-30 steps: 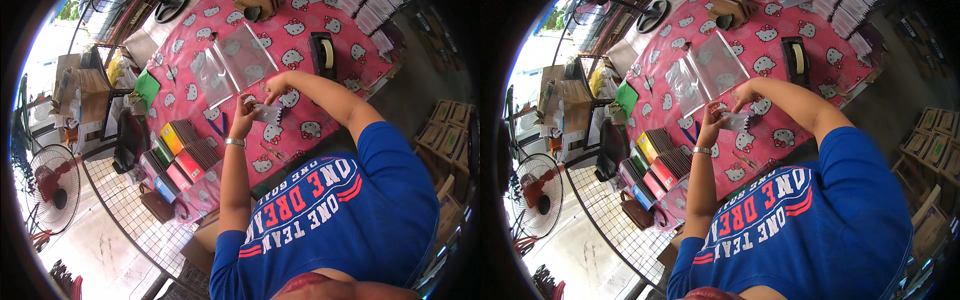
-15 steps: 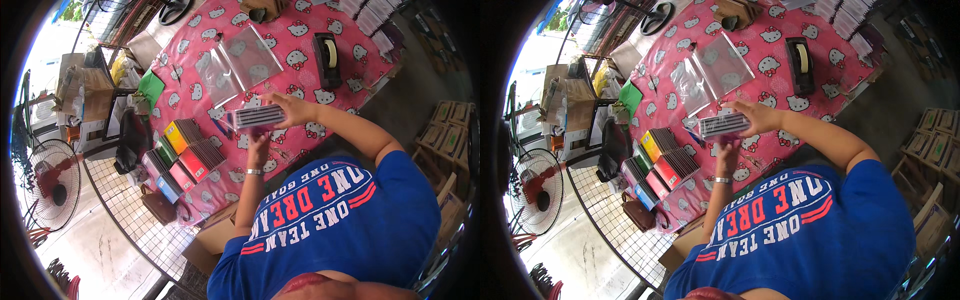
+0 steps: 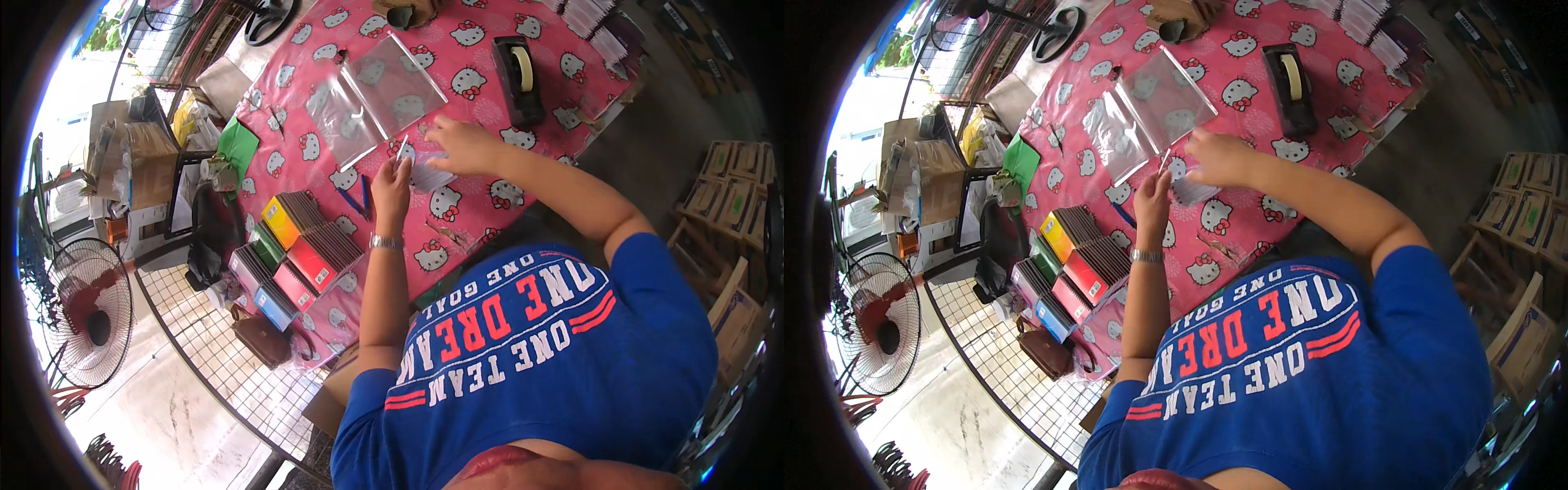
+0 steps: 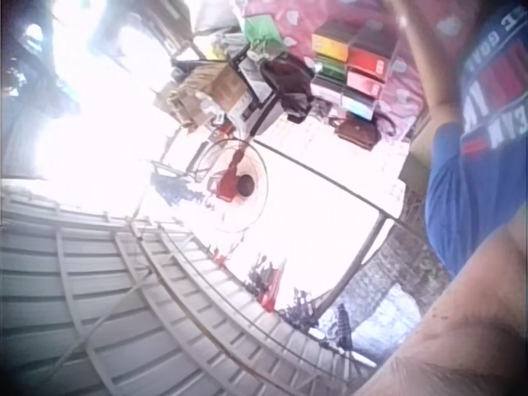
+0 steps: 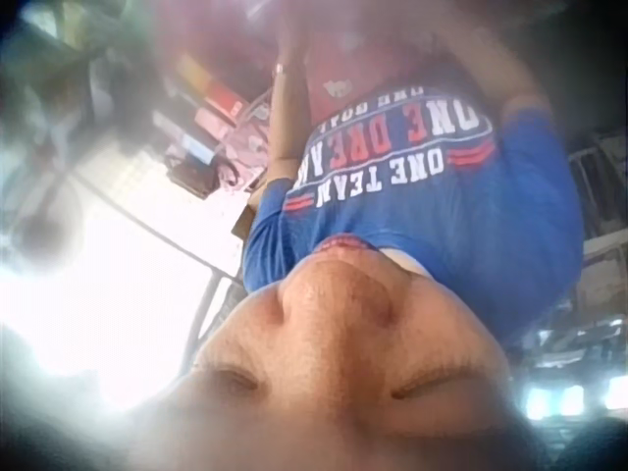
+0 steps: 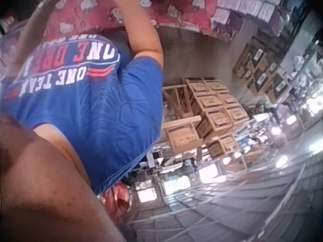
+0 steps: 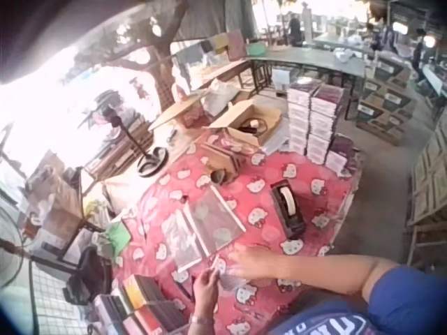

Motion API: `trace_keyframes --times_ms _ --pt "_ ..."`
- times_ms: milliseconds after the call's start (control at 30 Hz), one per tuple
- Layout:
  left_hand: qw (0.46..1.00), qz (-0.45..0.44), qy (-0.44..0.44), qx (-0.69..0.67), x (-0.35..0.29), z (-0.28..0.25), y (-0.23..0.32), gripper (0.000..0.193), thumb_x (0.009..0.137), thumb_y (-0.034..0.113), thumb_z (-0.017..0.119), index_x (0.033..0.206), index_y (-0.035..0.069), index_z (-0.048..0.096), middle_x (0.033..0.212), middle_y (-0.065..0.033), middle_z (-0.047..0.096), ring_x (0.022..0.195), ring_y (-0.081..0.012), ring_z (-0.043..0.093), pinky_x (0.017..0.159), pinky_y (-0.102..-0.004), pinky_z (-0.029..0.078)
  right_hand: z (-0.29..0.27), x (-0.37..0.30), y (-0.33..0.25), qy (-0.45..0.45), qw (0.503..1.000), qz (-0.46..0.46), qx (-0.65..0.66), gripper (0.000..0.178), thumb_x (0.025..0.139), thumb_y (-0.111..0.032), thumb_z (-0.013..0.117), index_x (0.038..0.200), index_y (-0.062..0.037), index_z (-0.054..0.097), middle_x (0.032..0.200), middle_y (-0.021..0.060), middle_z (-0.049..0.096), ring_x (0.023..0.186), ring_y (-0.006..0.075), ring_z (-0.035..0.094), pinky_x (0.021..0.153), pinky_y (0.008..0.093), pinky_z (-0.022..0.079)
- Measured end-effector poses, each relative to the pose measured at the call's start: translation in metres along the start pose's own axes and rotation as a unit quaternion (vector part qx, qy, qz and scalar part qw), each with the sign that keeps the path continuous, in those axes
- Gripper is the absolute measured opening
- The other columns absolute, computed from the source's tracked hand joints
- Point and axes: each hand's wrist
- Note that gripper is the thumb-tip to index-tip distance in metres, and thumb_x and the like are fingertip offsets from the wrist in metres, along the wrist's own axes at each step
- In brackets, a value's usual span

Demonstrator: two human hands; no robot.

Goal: The person organizes colored notebooks into stacks on a table, then wraps small stacks in clear plastic film and seals each package using tape from a desk dispenser.

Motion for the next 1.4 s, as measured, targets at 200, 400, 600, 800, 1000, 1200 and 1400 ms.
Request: trace_keyframes --times_ms 200,400,600,800,1000,1200,1400 --pt "0.882 0.174 0.012 0.438 -0.013 -0.012 0.047 0.017 0.09 0.016 0.058 0.093 0.004 0.07 0.099 -0.0103 0.068 0.083 -0.0207 0.066 0.066 -0.0345 0.051 -0.031 0.018 0.008 0.117 0.983 -0.068 0.122 0.026 0.078 -0.012 0.064 0.102 -0.0025 0.065 0.081 0.0126 0.063 0.077 0.0259 0.063 0.073 0.0341 0.051" --pt "0.973 0.012 -0.115 -0.2 0.009 -0.039 -0.054 0.036 0.09 0.009 0.052 0.125 0.001 0.052 0.126 -0.008 0.056 0.117 -0.017 0.05 0.101 -0.0319 0.034 0.022 0.001 0.079 -0.129 0.93 -0.001 0.344 0.045 0.083 -0.017 0.067 0.126 -0.0119 0.056 0.11 0.0097 0.058 0.094 0.0186 0.058 0.081 0.0322 0.048" --pt "0.868 -0.12 -0.3 -0.378 0.034 -0.006 -0.045 0.045 0.085 0.016 0.062 0.126 0.0 0.052 0.123 -0.007 0.057 0.114 -0.0167 0.051 0.098 -0.0325 0.037 0.047 0.012 0.084 -0.142 0.925 -0.019 0.352 0.059 0.081 -0.027 0.07 0.135 -0.0143 0.048 0.114 0.0095 0.055 0.092 0.0179 0.055 0.083 0.0312 0.046" --pt "0.93 -0.064 -0.291 -0.217 0.046 -0.008 -0.046 0.031 0.079 0.01 0.066 0.109 0.002 0.065 0.117 -0.0065 0.06 0.108 -0.0171 0.054 0.092 -0.0323 0.042 0.055 0.018 0.065 -0.05 0.946 -0.041 0.316 0.036 0.075 -0.02 0.072 0.108 -0.01 0.063 0.092 0.0025 0.057 0.074 0.012 0.052 0.068 0.0281 0.045" --pt "0.936 0.256 -0.068 0.232 0.026 0.01 0.012 0.011 0.071 0.002 0.069 0.082 0.004 0.072 0.076 -0.0077 0.06 0.067 -0.02 0.06 0.068 -0.0272 0.05 0.061 0.015 0.059 0.079 0.955 -0.101 0.269 0.009 0.07 -0.006 0.069 0.078 -0.0037 0.065 0.08 0.0038 0.055 0.065 0.013 0.055 0.057 0.0274 0.045" --pt "0.937 0.274 -0.121 0.178 -0.002 -0.011 0.009 0.029 0.074 -0.002 0.064 0.102 0.001 0.066 0.097 -0.0115 0.065 0.086 -0.0249 0.065 0.078 -0.032 0.052 0.039 -0.002 0.054 0.039 0.957 -0.191 0.215 0.016 0.07 -0.011 0.069 0.082 -0.0019 0.064 0.085 0.0065 0.057 0.072 0.0208 0.059 0.064 0.0308 0.049" --pt "0.882 0.38 -0.064 0.272 -0.013 0.001 -0.015 0.043 0.068 -0.004 0.068 0.109 0.004 0.063 0.111 -0.0101 0.062 0.103 -0.0293 0.057 0.089 -0.0372 0.048 0.036 -0.009 0.042 0.062 0.938 -0.34 0.013 0.021 0.073 -0.021 0.069 0.084 -0.0039 0.061 0.089 0.0072 0.056 0.082 0.0255 0.058 0.075 0.0378 0.049"
Point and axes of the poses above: each hand's wrist, its own x-axis towards the middle knuckle, its own z-axis out of the palm, y = z × x
